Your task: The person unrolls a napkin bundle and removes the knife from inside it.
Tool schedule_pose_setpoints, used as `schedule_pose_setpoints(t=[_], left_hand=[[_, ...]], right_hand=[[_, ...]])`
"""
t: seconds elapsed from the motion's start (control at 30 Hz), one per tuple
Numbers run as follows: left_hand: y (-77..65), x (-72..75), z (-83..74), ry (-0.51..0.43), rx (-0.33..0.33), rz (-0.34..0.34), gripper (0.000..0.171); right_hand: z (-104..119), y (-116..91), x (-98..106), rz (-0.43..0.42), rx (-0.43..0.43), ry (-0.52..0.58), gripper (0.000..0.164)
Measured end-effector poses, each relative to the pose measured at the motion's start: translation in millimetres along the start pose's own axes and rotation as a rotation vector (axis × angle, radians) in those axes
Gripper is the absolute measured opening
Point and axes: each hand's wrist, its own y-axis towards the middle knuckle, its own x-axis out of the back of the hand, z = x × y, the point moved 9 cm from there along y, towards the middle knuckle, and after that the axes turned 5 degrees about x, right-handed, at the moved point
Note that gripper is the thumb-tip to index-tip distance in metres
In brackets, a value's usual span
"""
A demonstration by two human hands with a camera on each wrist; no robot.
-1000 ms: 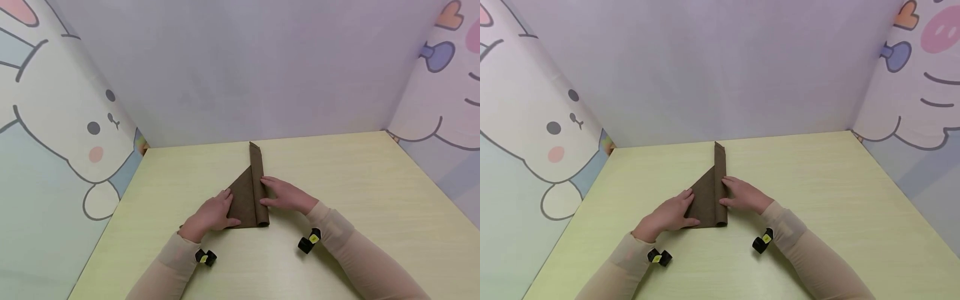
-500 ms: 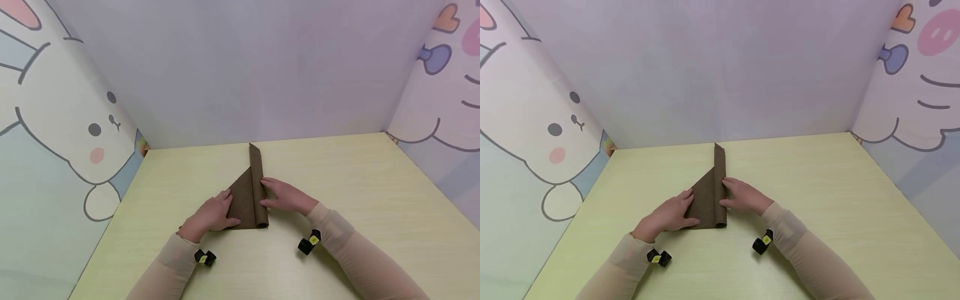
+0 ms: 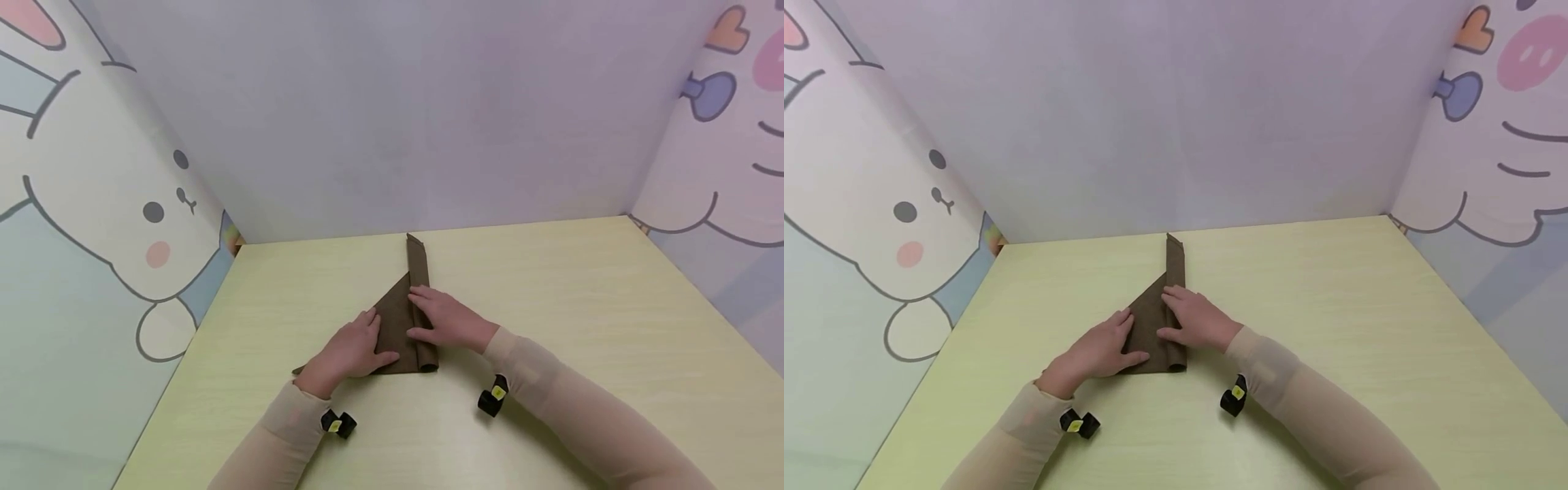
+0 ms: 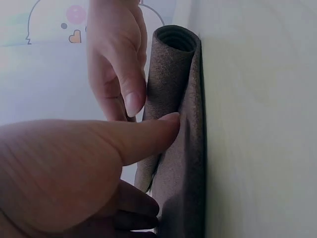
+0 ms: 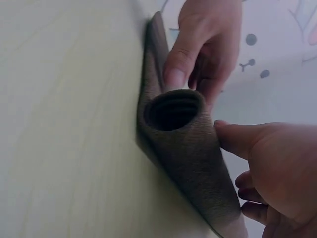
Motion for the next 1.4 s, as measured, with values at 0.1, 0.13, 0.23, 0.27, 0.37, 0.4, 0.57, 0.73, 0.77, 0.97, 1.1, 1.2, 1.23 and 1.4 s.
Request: schedule_pose_setpoints(t=[0.1,0.13,0.23,0.27,0.37,0.4,0.57,0.73,0.77,0.97,1.1,1.2,1.23,1.4], left_hand=[[1.5,-2.8,0.7,0.005,0.006,0.009,0.088],[1.8,-3.3,0.7,0.010,0.005,0.007,0.089],[2.2,-4.4,0.5,0.024,0.000,0.003,0.090],[1.9,-4.6,0.3,0.027,-0.002,0.004,0.090],[0.8,-5.2,0.0,0.028,-0.002,0.014,0.090],[0.1,-4.9,-0.3,0.028,-0.003,0.016,0.090],[-2.4,-6.0,0.5,0.042,-0.004,0.020,0.091],[-2.3,-4.4,1.3,0.045,-0.005,0.012,0.092],[-2.1,-4.3,1.7,0.046,-0.004,0.014,0.092],[-1.7,-5.6,3.0,0.051,-0.005,0.018,0.092],[-2.0,-6.0,3.2,0.065,-0.004,0.017,0.092],[-2.1,-6.0,3.8,0.074,-0.002,0.021,0.092],[-2.1,-6.0,4.1,0.076,-0.002,0.022,0.092],[-1.7,-5.5,6.2,0.095,0.003,0.032,0.091]], right_hand=[[1.2,3.7,-4.4,0.003,0.007,-0.034,0.075],[1.0,4.4,-5.9,0.007,0.003,-0.040,0.076],[-0.3,5.2,-9.4,0.009,-0.007,-0.053,0.077],[-0.9,5.1,-10.5,0.012,-0.012,-0.055,0.078],[-2.1,4.4,-12.4,0.011,-0.017,-0.057,0.079],[-2.6,4.1,-12.9,0.009,-0.017,-0.057,0.079],[-3.6,2.0,-15.7,0.004,-0.021,-0.058,0.078],[-2.9,0.3,-15.3,-0.018,-0.008,-0.045,0.077],[-2.9,0.1,-15.4,-0.020,-0.007,-0.042,0.077],[-3.8,-1.1,-16.6,-0.024,-0.011,-0.037,0.077],[-4.6,-2.6,-16.6,-0.023,-0.012,-0.035,0.077],[-4.5,-3.3,-16.1,-0.026,-0.011,-0.038,0.077],[-4.3,-3.7,-15.7,-0.027,-0.011,-0.039,0.077],[-1.9,-5.0,-13.4,-0.030,-0.010,-0.027,0.076]])
